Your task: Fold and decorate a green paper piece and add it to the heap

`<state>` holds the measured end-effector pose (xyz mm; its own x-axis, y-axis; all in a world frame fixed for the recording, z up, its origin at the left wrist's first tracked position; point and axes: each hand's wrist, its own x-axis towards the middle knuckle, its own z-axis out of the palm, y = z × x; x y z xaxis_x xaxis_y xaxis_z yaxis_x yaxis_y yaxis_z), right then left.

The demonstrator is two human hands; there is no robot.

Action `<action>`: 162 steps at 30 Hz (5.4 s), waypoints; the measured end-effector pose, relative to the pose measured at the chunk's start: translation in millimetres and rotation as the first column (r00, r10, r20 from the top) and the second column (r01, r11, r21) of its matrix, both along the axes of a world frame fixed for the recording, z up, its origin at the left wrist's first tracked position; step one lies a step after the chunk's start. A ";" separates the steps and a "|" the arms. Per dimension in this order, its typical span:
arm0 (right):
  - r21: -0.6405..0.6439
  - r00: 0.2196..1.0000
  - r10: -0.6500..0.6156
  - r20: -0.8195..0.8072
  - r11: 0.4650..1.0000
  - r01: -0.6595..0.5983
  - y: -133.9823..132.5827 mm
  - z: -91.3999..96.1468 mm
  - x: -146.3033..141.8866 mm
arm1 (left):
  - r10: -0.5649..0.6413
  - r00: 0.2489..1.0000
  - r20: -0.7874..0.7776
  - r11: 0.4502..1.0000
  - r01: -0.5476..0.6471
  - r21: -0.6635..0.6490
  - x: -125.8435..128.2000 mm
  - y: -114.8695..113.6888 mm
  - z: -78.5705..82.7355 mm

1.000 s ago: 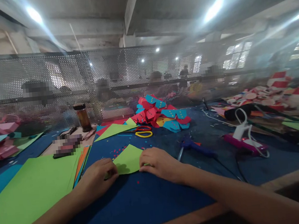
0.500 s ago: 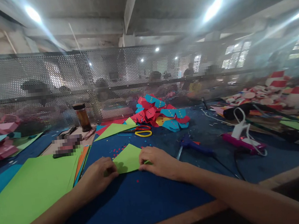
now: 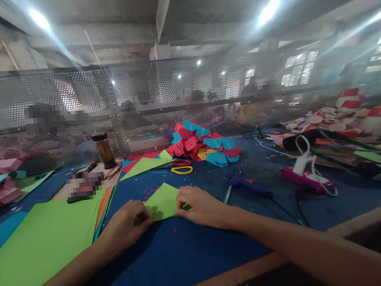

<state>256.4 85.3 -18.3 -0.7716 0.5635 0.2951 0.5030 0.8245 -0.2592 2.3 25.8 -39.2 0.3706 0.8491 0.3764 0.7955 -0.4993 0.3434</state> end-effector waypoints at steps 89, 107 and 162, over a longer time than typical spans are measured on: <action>-0.054 0.986 -0.014 0.165 0.998 0.023 15.1 13.6 18.6 | 0.137 0.989 -0.053 0.977 -0.144 -0.157 35.2 5.7 9.1; -0.105 0.959 -0.061 0.278 0.990 0.093 22.2 28.2 29.7 | 0.131 0.991 -0.010 0.977 -0.130 -0.170 31.1 8.2 5.1; -0.116 0.862 -0.180 0.473 0.957 0.264 39.0 59.1 71.0 | 0.113 0.993 -0.023 0.973 -0.115 -0.198 29.4 11.3 3.3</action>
